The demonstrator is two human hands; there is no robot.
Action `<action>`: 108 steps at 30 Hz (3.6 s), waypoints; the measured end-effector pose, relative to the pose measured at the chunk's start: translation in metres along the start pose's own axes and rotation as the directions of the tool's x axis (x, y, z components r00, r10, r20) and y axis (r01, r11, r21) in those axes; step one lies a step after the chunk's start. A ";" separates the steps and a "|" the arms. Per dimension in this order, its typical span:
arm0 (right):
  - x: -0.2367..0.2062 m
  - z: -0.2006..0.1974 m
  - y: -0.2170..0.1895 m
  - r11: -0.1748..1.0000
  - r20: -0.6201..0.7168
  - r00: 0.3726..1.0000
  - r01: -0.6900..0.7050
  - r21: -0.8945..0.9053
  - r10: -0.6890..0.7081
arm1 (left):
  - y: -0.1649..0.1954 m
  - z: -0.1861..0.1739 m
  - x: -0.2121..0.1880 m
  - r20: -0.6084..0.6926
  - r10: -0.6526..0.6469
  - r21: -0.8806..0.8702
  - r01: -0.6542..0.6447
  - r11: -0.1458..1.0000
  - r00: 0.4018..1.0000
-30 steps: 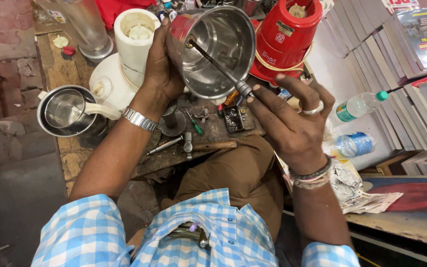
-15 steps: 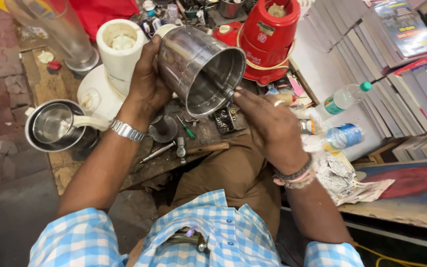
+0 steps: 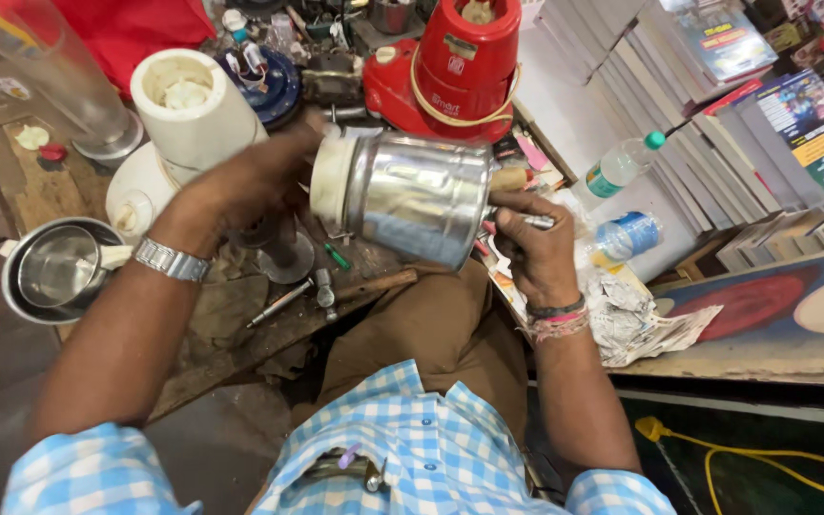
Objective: The person disassembles a blender jar, cleans and assembles a metal blade assembly using pliers, and secures it into the jar using a hammer and punch. The person then reassembles the jar and inspects the fit.
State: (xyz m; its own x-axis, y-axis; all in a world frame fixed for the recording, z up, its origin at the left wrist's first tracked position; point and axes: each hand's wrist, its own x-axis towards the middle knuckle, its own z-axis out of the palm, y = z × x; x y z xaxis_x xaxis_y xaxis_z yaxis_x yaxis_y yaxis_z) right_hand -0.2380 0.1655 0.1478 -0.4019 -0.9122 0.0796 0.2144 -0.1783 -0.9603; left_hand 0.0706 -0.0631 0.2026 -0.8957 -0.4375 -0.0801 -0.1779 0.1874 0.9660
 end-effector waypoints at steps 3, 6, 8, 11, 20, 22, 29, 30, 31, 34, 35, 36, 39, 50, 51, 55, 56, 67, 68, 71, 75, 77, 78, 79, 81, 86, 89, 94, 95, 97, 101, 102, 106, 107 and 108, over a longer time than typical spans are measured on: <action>0.003 -0.005 0.007 0.974 0.009 0.987 -0.157 0.162 0.158 | 0.014 0.020 -0.004 -0.027 0.065 0.095 -0.062 0.994 0.998; 0.007 -0.012 0.013 0.868 0.052 0.944 -0.320 0.380 0.326 | 0.018 0.039 -0.015 -0.062 0.474 0.082 -0.468 0.880 0.879; -0.001 -0.020 0.017 0.926 -0.006 0.960 -0.270 0.263 0.282 | 0.015 0.046 -0.017 -0.152 0.578 -0.263 -0.596 0.758 0.802; -0.006 -0.036 0.017 0.974 0.054 0.988 -0.151 0.168 0.144 | 0.007 0.050 0.002 -0.243 0.080 -0.065 -0.098 0.993 0.967; -0.004 -0.060 0.035 0.912 0.033 0.957 -0.286 0.295 0.290 | -0.009 0.081 -0.002 0.013 0.424 -0.147 -0.418 0.897 0.905; -0.004 -0.065 0.038 0.913 0.047 0.962 -0.271 0.304 0.269 | -0.016 0.079 -0.002 -0.126 0.413 -0.252 -0.432 0.866 0.902; -0.006 -0.081 0.045 0.988 0.091 0.988 -0.135 0.075 0.128 | -0.046 0.096 0.017 -0.040 -0.358 -0.605 0.263 0.752 0.933; -0.005 -0.082 0.048 0.992 0.104 0.987 -0.123 0.033 0.119 | -0.048 0.102 0.017 0.006 -0.397 -0.644 0.307 0.700 0.918; -0.005 -0.084 0.050 0.978 0.084 0.981 -0.181 0.101 0.173 | -0.050 0.109 0.016 0.053 -0.431 -0.683 0.347 0.643 0.901; 0.000 -0.087 0.057 0.927 0.049 0.960 -0.280 0.248 0.276 | -0.053 0.109 0.002 -0.067 0.199 -0.385 -0.209 0.899 0.978; 0.001 -0.088 0.058 0.928 0.029 0.960 -0.277 0.250 0.279 | -0.055 0.106 0.000 -0.030 0.528 -0.179 -0.524 0.833 0.849; 0.001 -0.089 0.058 0.927 0.012 0.958 -0.281 0.247 0.287 | -0.058 0.107 0.000 -0.127 0.468 -0.321 -0.483 0.815 0.875; 0.002 -0.087 0.055 0.975 0.063 0.983 -0.177 0.134 0.170 | -0.069 0.101 0.010 -0.188 0.082 -0.739 -0.196 0.644 0.979; 0.021 -0.082 0.050 0.937 0.066 0.949 -0.314 0.154 0.307 | -0.075 0.102 0.003 -0.109 0.518 -0.142 -0.529 0.837 0.849; 0.021 -0.084 0.051 0.946 0.058 0.954 -0.298 0.130 0.293 | -0.074 0.102 0.003 -0.192 0.363 -0.363 -0.409 0.837 0.912; 0.024 -0.089 0.055 0.983 0.114 0.977 -0.179 -0.042 0.183 | -0.079 0.111 0.022 -0.071 -0.086 -0.799 -0.005 0.602 0.994; 0.025 -0.089 0.056 0.980 0.127 0.974 -0.175 -0.095 0.187 | -0.080 0.117 0.023 0.016 -0.145 -0.818 0.096 0.568 0.989; 0.029 -0.098 0.061 0.982 0.119 0.976 -0.186 0.023 0.182 | -0.081 0.120 0.009 -0.222 -0.015 -0.595 -0.123 0.794 0.975; 0.029 -0.097 0.063 0.983 0.103 0.977 -0.186 -0.007 0.186 | -0.087 0.122 0.012 -0.113 -0.236 -0.782 0.060 0.621 0.965; 0.028 -0.091 0.070 0.990 0.194 0.978 -0.049 -0.131 0.074 | -0.102 0.132 0.016 0.088 -0.218 -0.868 0.183 0.462 0.972; 0.031 -0.082 0.073 0.977 0.169 0.968 -0.201 0.073 0.187 | -0.099 0.142 0.006 -0.009 -0.044 -0.668 0.026 0.744 0.999; 0.031 -0.080 0.072 0.947 0.142 0.949 -0.298 0.121 0.281 | -0.092 0.143 -0.005 -0.215 0.473 0.381 -0.372 0.846 0.855; 0.030 -0.079 0.072 0.926 0.124 0.935 -0.348 0.145 0.332 | -0.090 0.143 -0.008 -0.222 0.424 0.299 -0.353 0.887 0.878; 0.029 -0.080 0.071 0.943 0.126 0.946 -0.314 0.113 0.299 | -0.090 0.144 -0.010 -0.231 0.374 0.213 -0.328 0.920 0.898; 0.025 -0.082 0.072 0.971 0.149 0.964 -0.232 0.060 0.221 | -0.095 0.144 -0.012 -0.241 0.275 0.055 -0.270 0.961 0.931; 0.021 -0.087 0.079 0.971 0.173 0.969 -0.140 -0.195 0.175 | -0.125 0.153 -0.003 -0.025 -0.093 -0.644 0.055 0.763 0.995; 0.026 -0.083 0.083 0.962 0.136 0.955 -0.249 -0.110 0.262 | -0.127 0.154 -0.005 0.084 -0.134 -0.804 0.147 0.576 0.987; 0.026 -0.076 0.084 0.939 0.109 0.937 -0.340 0.057 0.332 | -0.105 0.138 -0.019 -0.266 0.426 0.335 -0.332 0.882 0.864; 0.025 -0.076 0.083 0.949 0.137 0.946 -0.305 0.079 0.293 | -0.103 0.135 -0.020 -0.281 0.435 0.335 -0.338 0.880 0.855; 0.022 -0.076 0.082 0.963 0.137 0.958 -0.262 0.067 0.251 | -0.100 0.132 -0.014 -0.300 0.195 -0.047 -0.219 0.975 0.934; 0.022 -0.073 0.083 0.978 0.143 0.968 -0.196 -0.076 0.205 | -0.103 0.132 -0.007 0.096 -0.225 -0.786 0.213 0.580 0.970; 0.024 -0.072 0.083 0.978 0.177 0.965 -0.172 -0.115 0.191 | -0.103 0.133 -0.007 0.095 -0.219 -0.780 0.209 0.590 0.971; 0.027 -0.066 0.081 0.957 0.127 0.950 -0.288 0.014 0.284 | -0.095 0.139 -0.014 -0.208 0.200 -0.007 -0.206 0.979 0.957; 0.026 -0.067 0.080 0.938 0.118 0.935 -0.342 0.052 0.334 | -0.092 0.138 -0.016 -0.233 0.411 0.339 -0.322 0.884 0.882; 0.026 -0.068 0.079 0.915 0.108 0.917 -0.394 0.090 0.384 | -0.091 0.137 -0.018 -0.230 0.451 0.403 -0.337 0.851 0.862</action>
State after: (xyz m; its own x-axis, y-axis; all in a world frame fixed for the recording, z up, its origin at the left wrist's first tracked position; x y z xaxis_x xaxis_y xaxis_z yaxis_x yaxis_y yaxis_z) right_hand -0.2923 0.1527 0.0555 -0.1902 -0.9447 -0.2671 0.4349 0.1628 -0.8856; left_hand 0.0470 0.0484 0.0826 -0.7589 -0.4951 0.4230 -0.0133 0.6613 0.7500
